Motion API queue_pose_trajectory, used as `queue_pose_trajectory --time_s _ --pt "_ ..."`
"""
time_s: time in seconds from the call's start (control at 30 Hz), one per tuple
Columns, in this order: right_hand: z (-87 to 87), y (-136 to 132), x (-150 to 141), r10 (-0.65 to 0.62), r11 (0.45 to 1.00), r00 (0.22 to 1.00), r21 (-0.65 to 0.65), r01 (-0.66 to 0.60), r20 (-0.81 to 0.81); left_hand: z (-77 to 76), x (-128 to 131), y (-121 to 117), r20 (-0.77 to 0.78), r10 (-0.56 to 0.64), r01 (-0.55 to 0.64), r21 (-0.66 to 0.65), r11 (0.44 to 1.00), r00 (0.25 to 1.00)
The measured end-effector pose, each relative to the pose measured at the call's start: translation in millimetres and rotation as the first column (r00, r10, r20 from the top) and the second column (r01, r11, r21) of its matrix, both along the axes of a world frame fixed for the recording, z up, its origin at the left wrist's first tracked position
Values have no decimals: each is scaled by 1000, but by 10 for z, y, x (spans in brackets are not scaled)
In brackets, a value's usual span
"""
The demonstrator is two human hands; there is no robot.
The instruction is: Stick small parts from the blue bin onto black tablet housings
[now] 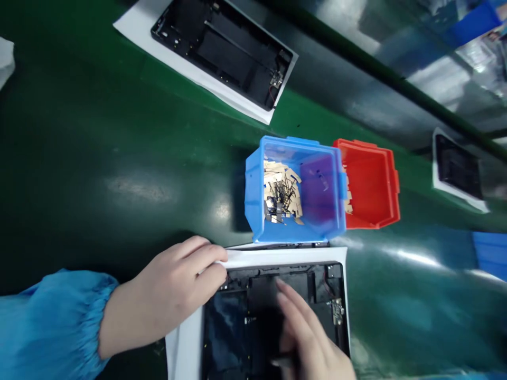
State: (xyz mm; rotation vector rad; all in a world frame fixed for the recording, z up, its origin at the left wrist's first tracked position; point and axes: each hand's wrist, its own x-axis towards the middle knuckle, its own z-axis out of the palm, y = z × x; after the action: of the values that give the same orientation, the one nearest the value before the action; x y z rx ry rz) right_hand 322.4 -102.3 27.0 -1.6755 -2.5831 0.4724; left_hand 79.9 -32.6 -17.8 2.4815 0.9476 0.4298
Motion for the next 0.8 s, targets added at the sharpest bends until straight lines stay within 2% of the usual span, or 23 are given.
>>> queue_pose_trajectory --time_s 0.1,0.2,0.27,0.33,0.37,0.4,0.5,0.53,0.67,0.8 --pt "-102 -15 -305 73 995 995 64 -78 71 -15 3 9 20 5 -5 -11 1000 1000" --pt "-116 -45 -519 1 990 990 140 -22 144 -15 2 28 27 2 -1 -2 1000 1000" --pt "-54 -59 -588 -13 995 1000 100 14 -7 -12 -1 42 16 -13 13 -12 1000 1000" --pt "26 -57 -604 -11 999 966 35 21 -257 -11 -4 50 11 -23 24 -22 999 1000" --pt "57 -49 -598 -21 999 945 17 28 -327 -13 -4 52 14 -21 22 -25 999 1000" --pt "77 -36 -587 -32 999 943 12 38 -330 -16 -2 53 19 -13 14 -25 1000 1000" --pt "70 6 -539 -15 1000 995 15 17 -103 -30 11 55 36 19 -18 -18 1000 999" --pt "58 16 -523 12 1000 997 10 -11 -74 -34 16 56 38 25 -24 -14 1000 999" --pt "31 26 -476 -9 999 985 34 15 -174 -33 19 63 35 22 -22 6 1000 999" --pt "6 24 -451 42 998 993 53 -36 -111 -20 5 69 32 28 -28 0 1000 999"
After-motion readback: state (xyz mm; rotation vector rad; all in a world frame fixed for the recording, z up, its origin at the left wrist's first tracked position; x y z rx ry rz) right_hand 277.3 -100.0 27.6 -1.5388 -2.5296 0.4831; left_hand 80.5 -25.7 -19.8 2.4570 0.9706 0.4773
